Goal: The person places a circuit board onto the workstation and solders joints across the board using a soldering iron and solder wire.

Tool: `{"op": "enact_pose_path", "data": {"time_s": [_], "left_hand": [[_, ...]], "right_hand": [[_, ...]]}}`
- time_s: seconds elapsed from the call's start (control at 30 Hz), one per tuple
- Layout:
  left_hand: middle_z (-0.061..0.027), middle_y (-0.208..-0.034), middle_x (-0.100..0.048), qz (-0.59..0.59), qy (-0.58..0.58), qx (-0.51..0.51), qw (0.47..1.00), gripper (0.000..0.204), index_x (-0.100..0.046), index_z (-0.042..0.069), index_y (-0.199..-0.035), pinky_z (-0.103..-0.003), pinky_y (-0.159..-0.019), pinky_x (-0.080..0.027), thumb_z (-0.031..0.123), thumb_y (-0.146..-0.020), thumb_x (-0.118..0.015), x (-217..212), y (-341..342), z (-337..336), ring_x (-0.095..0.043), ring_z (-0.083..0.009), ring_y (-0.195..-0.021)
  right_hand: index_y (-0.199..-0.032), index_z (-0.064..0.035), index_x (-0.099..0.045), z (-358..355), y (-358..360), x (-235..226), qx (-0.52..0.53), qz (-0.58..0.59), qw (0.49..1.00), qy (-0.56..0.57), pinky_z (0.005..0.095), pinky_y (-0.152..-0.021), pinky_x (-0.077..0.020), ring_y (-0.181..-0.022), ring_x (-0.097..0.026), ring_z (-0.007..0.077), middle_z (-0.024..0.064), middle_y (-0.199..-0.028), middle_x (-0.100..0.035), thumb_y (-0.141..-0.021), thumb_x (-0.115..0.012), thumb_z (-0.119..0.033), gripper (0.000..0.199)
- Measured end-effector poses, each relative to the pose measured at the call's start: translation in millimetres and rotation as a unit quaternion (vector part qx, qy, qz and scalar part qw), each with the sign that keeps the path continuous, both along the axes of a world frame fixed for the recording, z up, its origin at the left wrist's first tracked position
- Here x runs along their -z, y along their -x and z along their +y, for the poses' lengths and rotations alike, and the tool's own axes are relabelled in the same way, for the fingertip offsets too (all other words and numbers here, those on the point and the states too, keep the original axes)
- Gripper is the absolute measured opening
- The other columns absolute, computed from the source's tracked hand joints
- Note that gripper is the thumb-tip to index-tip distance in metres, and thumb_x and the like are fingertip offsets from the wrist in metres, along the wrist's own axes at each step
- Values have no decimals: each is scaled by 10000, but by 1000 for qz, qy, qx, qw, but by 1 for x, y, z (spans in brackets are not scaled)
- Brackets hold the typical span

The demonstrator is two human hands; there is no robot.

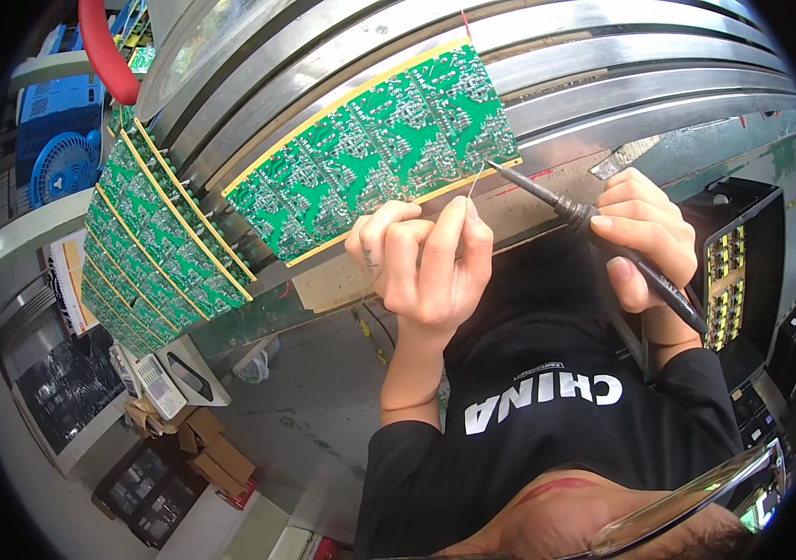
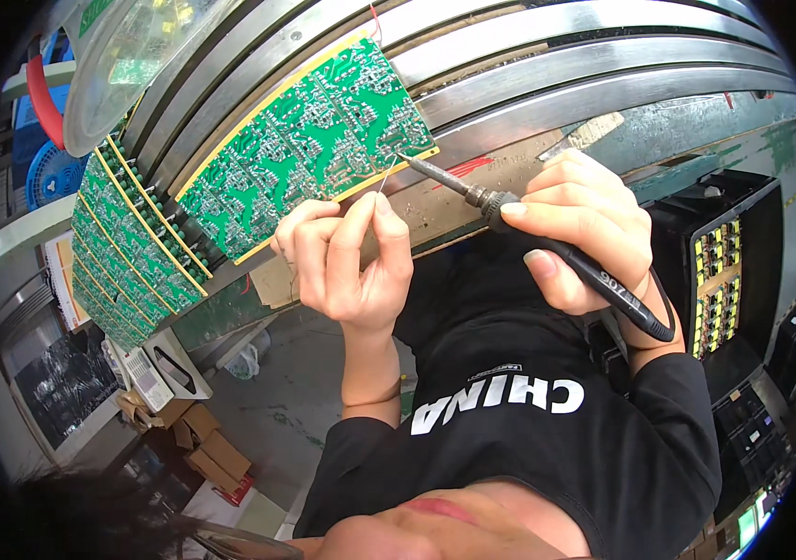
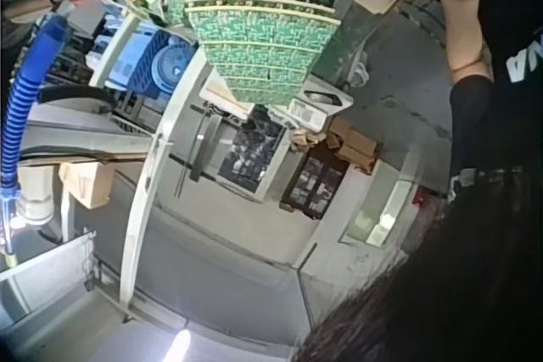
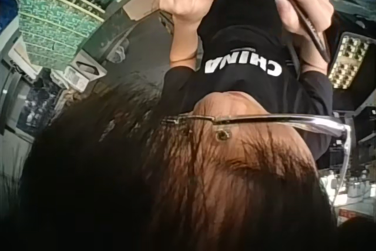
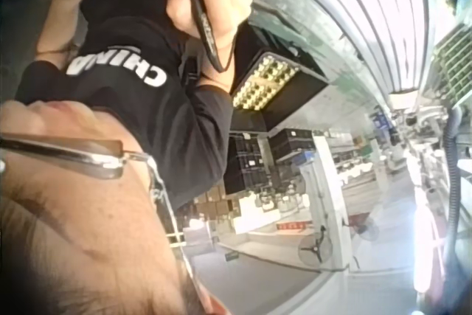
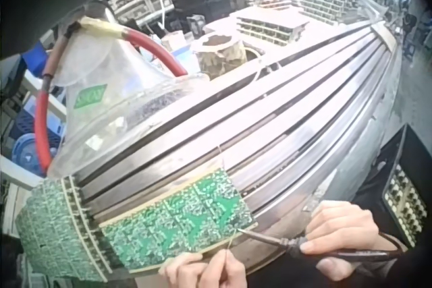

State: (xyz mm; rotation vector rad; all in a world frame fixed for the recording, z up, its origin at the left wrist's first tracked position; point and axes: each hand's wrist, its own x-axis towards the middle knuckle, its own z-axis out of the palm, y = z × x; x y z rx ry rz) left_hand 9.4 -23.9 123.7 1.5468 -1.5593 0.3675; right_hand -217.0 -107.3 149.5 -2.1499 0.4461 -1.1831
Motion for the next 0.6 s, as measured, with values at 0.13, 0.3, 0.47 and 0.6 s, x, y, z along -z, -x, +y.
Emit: {"op": "enact_pose_path", "data": {"time_s": [0.13, 0.3, 0.47, 0.6], "left_hand": [[-11, -755, -513, 5, -1, 6, 1000, 184, -790, 75, -927, -419, -839, -428, 53, -746, -821, 1, 0, -1, -597, -237, -816], [-6, -757, -510, 3, -3, 4, 1000, 203, -793, 77, -933, -412, -844, -416, 43, -736, -823, 0, 0, -4, -588, -236, -818], [-4, -767, -513, -3, -18, 8, 1000, 219, -786, 70, -965, -407, -859, -402, 49, -751, -824, -3, 0, -6, -577, -240, -826], [-28, -766, -510, 15, 1, 8, 1000, 244, -777, 44, -1028, -376, -717, -448, -10, -795, -822, -12, -1, 1, -566, -229, -738]], "right_hand": [[-1069, 39, -724, -5, -4, 0, -11, 2, 1000, 5, 396, -651, -529, -701, -661, 294, 141, -814, -697, -883, -710, -162, 275], [-1063, 50, -724, -7, -3, -7, -14, 23, 1000, 15, 389, -640, -524, -698, -661, 292, 142, -811, -695, -868, -716, -150, 280], [-1048, 50, -723, -1, -6, -6, 1, 16, 1000, 13, 389, -634, -521, -680, -660, 290, 142, -795, -691, -872, -712, -144, 262], [-1040, 50, -722, 3, -6, -3, 12, 4, 1000, 3, 385, -632, -517, -670, -656, 284, 137, -785, -689, -881, -705, -137, 246]]}}
